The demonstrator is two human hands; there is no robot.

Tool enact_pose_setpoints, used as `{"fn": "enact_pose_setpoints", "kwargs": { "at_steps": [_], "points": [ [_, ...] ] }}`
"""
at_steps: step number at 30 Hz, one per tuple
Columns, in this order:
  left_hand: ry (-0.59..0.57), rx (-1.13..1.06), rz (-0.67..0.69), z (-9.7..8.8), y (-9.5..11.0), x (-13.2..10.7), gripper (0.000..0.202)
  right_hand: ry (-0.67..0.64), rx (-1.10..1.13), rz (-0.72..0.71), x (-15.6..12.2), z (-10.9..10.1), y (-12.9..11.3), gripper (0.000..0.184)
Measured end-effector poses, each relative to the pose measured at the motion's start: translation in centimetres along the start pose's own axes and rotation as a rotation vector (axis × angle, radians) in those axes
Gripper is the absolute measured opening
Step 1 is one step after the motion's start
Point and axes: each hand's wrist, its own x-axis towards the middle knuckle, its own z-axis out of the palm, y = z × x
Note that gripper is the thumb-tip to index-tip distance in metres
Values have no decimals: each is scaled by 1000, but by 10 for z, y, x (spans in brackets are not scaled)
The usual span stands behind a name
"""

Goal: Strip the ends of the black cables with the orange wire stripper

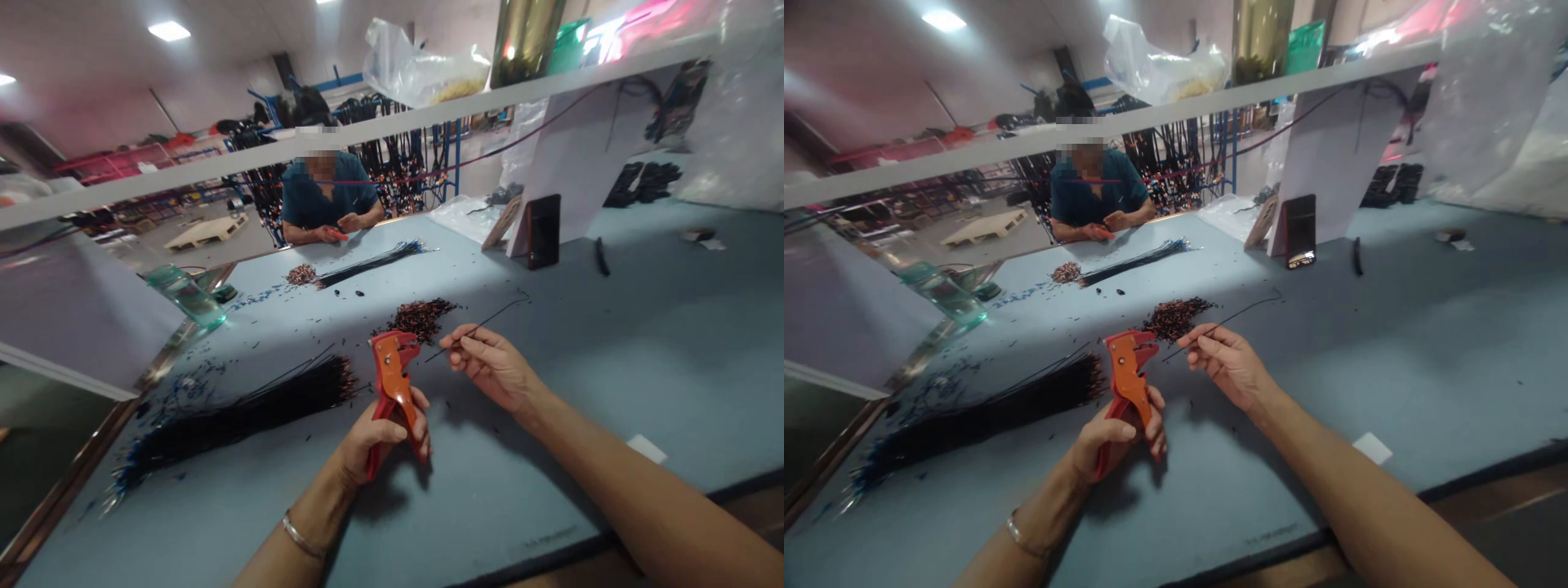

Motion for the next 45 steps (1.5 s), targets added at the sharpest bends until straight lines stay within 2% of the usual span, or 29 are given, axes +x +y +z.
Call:
{"fn": "enact_pose_setpoints", "kwargs": {
  "at_steps": [11, 14, 16, 19, 23, 27, 30, 45],
  "points": [
    [4, 15, -14, 1, 0, 0, 37, 18, -68, -96, -4, 5, -10, 25],
    [4, 15, -13, 1, -1, 1, 38, 43, -131, -168, -6, 8, -10, 22],
    [15, 26, -5, 2, -2, 1, 38, 61, -248, -277, -9, 9, -10, 15],
    [40, 58, 28, 3, -3, 0, 38, 56, -546, -462, -17, 13, -10, 12],
    [46, 74, 49, 4, -4, -1, 38, -40, -834, -697, -30, 18, -11, 21],
    [51, 54, 59, 3, -4, -1, 38, -160, -1023, -991, -36, 23, -13, 34],
    [51, 56, 76, 4, -4, -2, 38, -249, -1103, -1126, -35, 26, -12, 40],
    [25, 157, 90, 3, -4, -2, 34, -336, -1196, -1231, -40, 30, -6, 34]
  ]
}}
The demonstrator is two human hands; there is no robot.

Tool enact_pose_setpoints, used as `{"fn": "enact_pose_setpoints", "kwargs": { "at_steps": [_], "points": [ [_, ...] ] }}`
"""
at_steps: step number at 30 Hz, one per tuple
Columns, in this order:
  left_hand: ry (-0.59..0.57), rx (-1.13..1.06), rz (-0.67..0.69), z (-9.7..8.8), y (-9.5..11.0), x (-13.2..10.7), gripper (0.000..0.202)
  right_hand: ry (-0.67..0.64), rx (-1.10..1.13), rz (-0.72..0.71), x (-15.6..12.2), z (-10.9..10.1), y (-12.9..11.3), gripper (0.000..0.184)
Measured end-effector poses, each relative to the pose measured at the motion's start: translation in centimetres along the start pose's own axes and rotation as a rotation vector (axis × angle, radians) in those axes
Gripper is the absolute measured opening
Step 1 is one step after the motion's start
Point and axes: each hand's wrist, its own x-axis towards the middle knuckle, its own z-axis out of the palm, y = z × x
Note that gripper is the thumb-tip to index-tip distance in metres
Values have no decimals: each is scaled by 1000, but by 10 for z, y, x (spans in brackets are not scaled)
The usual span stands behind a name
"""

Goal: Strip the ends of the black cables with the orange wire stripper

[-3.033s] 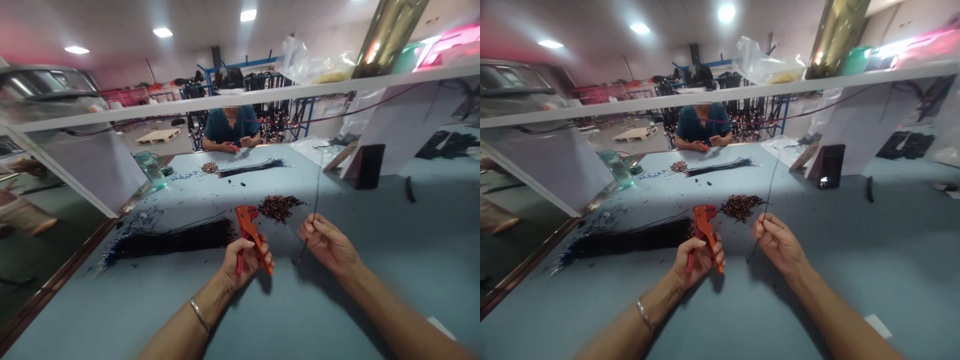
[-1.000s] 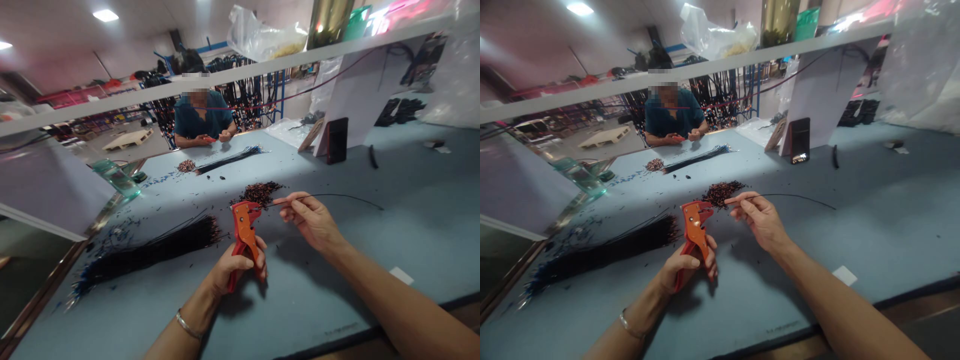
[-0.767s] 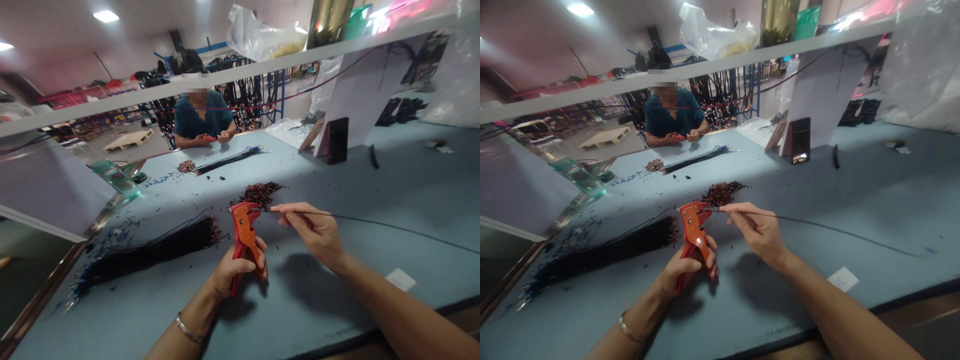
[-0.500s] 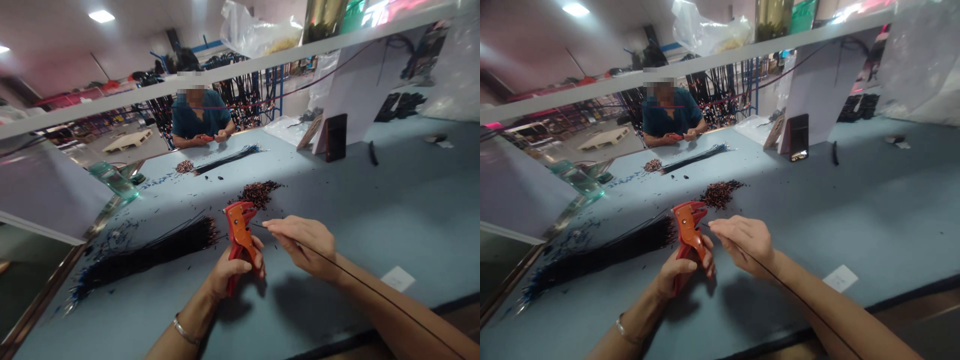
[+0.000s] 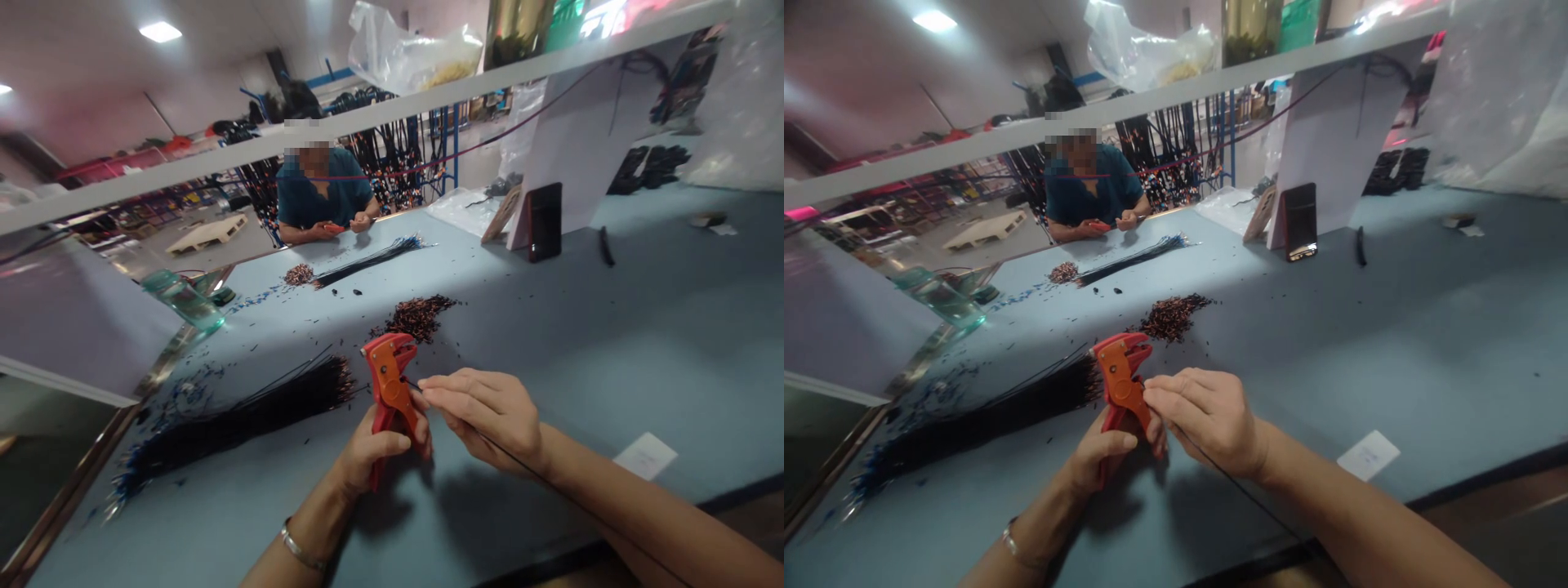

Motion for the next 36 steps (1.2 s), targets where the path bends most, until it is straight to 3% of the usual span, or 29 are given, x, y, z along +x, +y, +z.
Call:
{"fn": "enact_pose_setpoints", "kwargs": {
  "at_steps": [8, 15, 36],
  "points": [
    [-8, -13, 12, 0, -1, 0, 35, 22, -28, -5, 2, 1, -1, 28],
    [-28, 96, -1, -2, -2, 0, 23, 2, -6, -9, -1, 2, -1, 27],
    [-9, 183, 39, -1, -5, -1, 28, -15, -72, -107, 0, 1, -5, 21]
  ]
}}
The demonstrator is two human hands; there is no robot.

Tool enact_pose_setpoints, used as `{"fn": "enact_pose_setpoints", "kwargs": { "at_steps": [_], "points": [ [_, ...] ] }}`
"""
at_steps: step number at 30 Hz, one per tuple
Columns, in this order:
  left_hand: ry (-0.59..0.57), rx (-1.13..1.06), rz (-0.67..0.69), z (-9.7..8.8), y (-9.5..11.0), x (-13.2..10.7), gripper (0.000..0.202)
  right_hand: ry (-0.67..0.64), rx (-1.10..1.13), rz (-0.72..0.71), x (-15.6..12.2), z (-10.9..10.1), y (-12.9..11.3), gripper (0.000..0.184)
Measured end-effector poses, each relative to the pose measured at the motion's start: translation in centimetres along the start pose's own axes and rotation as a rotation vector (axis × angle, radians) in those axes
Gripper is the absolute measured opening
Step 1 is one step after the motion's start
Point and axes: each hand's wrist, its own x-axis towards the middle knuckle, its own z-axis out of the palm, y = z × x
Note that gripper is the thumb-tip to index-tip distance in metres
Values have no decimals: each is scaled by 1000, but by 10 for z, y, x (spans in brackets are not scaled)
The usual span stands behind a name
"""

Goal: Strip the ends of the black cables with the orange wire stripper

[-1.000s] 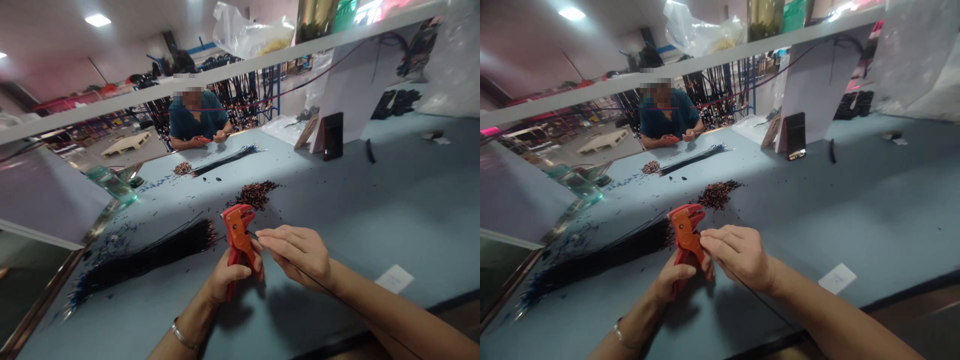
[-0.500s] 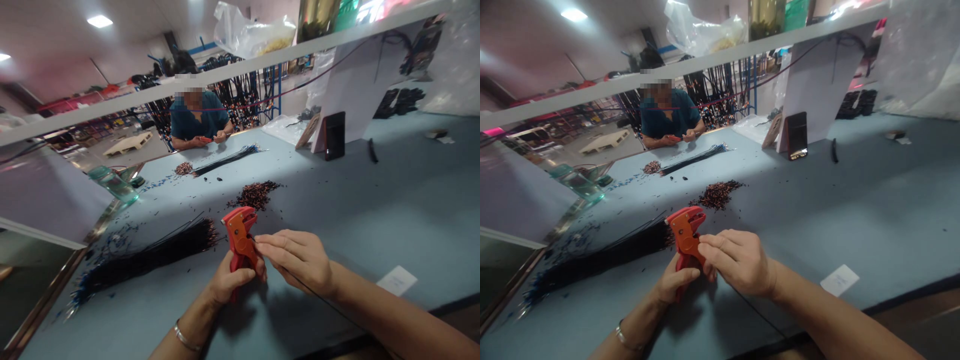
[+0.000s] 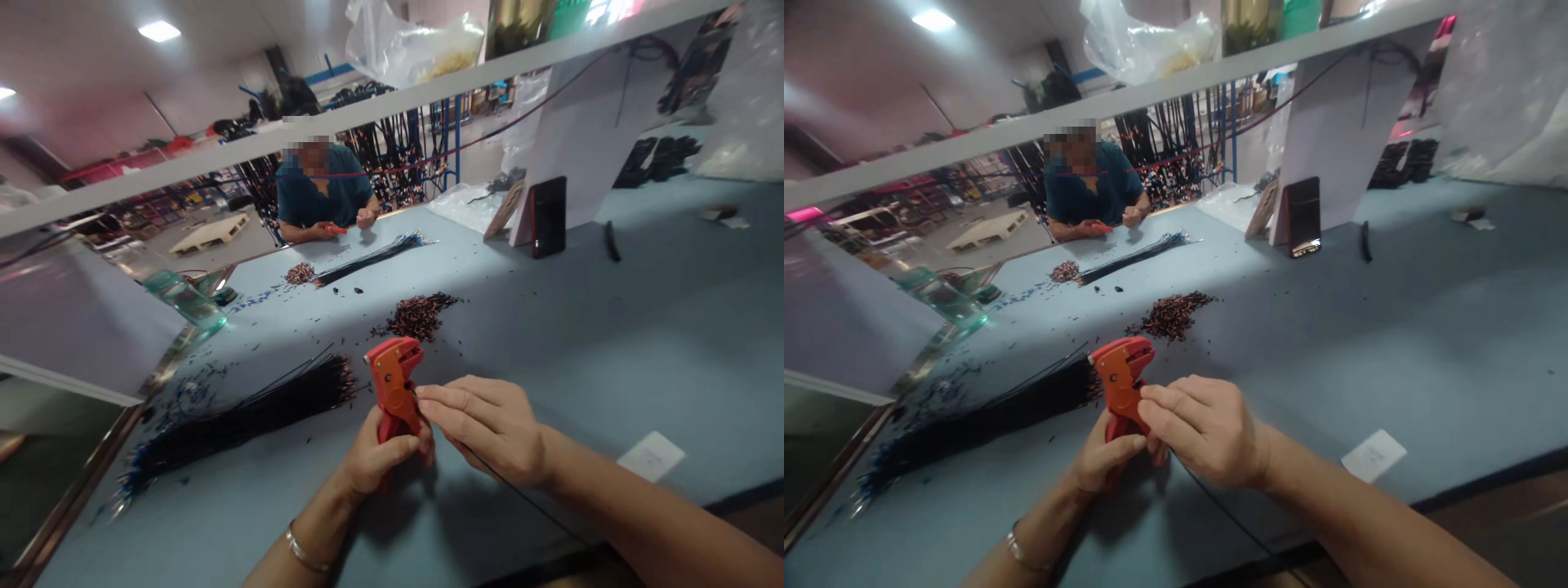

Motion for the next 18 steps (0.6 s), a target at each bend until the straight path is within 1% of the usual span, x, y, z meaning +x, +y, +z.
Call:
{"fn": "enact_pose_setpoints", "kwargs": {
  "at_steps": [4, 9, 18],
  "points": [
    [1, 6, -2, 1, -1, 0, 28, 0, -12, -6, 0, 1, -1, 20],
    [53, -19, 2, 1, -4, 0, 32, 9, -13, -6, -1, 1, -1, 19],
    [119, -77, -11, 0, -13, -1, 26, -7, -13, 0, -1, 1, -1, 23]
  ]
}}
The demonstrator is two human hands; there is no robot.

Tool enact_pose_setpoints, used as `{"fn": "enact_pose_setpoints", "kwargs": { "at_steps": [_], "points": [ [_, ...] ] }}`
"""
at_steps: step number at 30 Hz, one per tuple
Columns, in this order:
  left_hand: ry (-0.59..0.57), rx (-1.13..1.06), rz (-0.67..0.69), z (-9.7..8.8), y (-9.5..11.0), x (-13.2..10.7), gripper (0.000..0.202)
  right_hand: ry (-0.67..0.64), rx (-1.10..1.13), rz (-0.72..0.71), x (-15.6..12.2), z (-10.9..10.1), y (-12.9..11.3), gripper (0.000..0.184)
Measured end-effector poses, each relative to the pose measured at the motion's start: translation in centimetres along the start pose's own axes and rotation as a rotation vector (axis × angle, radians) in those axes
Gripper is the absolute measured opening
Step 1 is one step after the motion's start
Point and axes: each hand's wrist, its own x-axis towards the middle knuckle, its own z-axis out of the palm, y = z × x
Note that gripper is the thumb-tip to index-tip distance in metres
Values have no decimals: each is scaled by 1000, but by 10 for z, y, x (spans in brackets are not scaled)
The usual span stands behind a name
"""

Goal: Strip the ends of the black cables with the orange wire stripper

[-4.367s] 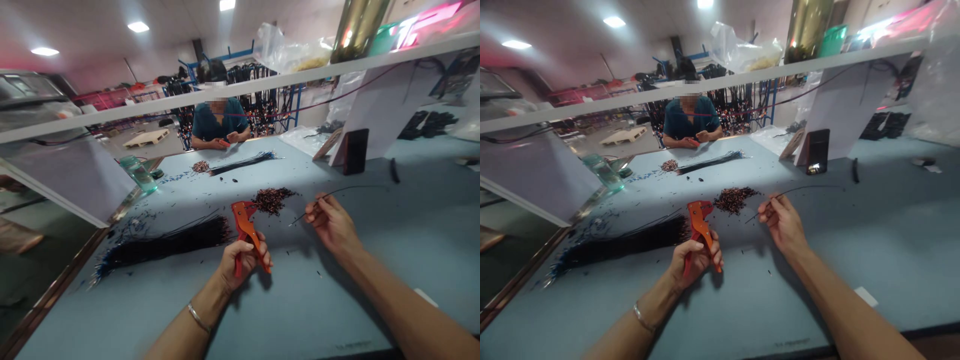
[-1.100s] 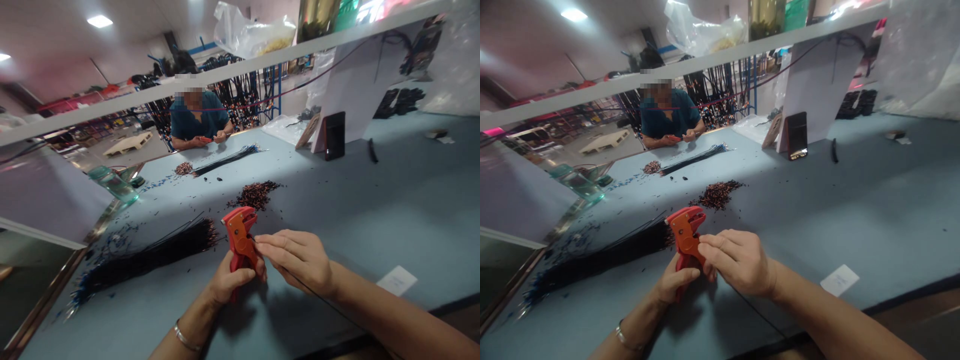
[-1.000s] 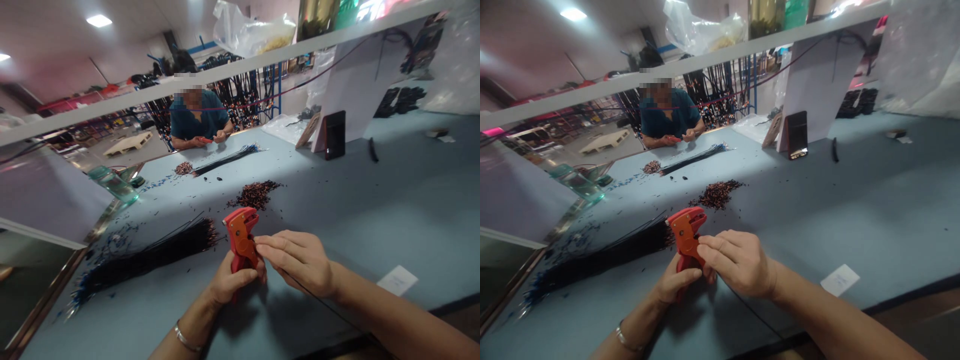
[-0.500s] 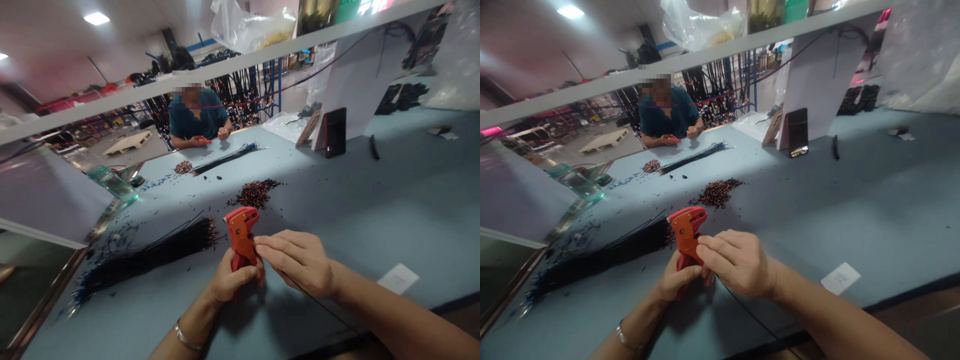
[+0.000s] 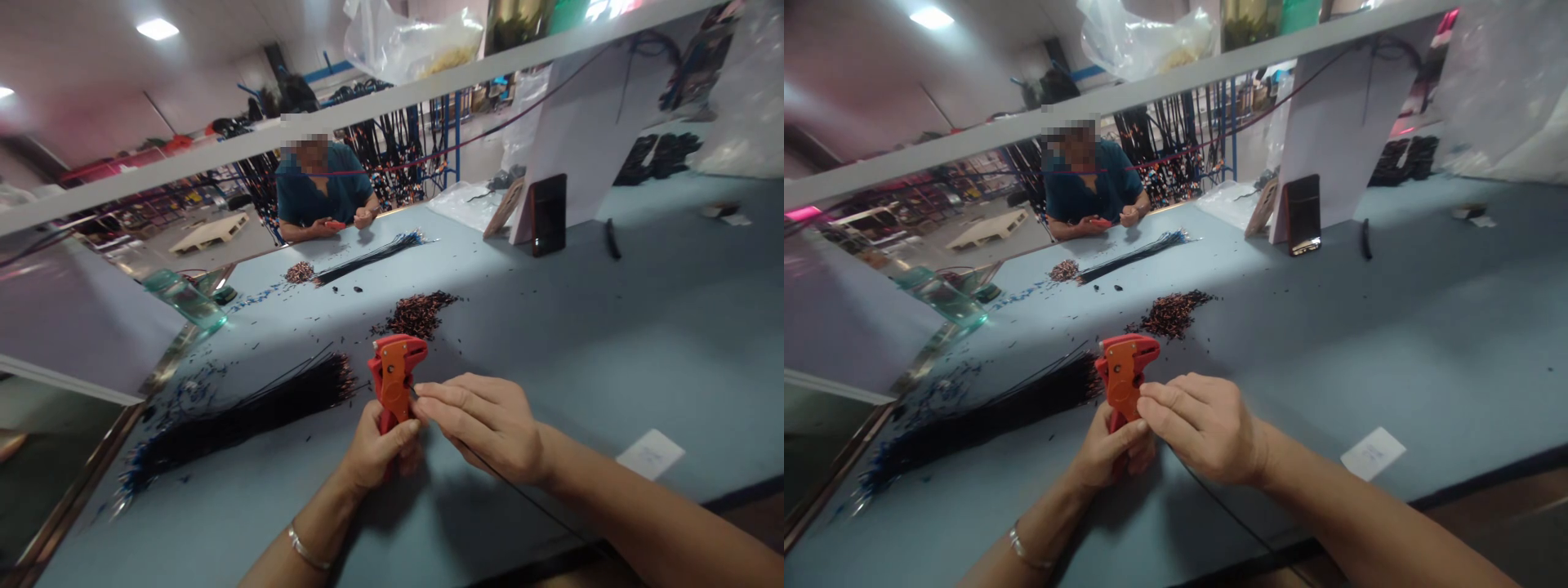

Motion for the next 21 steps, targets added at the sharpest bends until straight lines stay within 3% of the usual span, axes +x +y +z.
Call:
{"fn": "enact_pose_setpoints", "kwargs": {
  "at_steps": [5, 10, 13, 21],
  "points": [
    [4, -22, -4, 1, 3, 1, 25, 14, 21, 21, -1, 2, 1, 22],
    [43, -39, 86, 4, 13, 3, 30, 46, 74, 137, -1, 1, 4, 28],
    [39, -74, 86, 5, 18, 4, 34, 80, 117, 284, 2, 0, 5, 27],
    [-61, -168, -74, 4, 17, 3, 42, 170, 185, 750, 3, -4, 12, 15]
  ]
}}
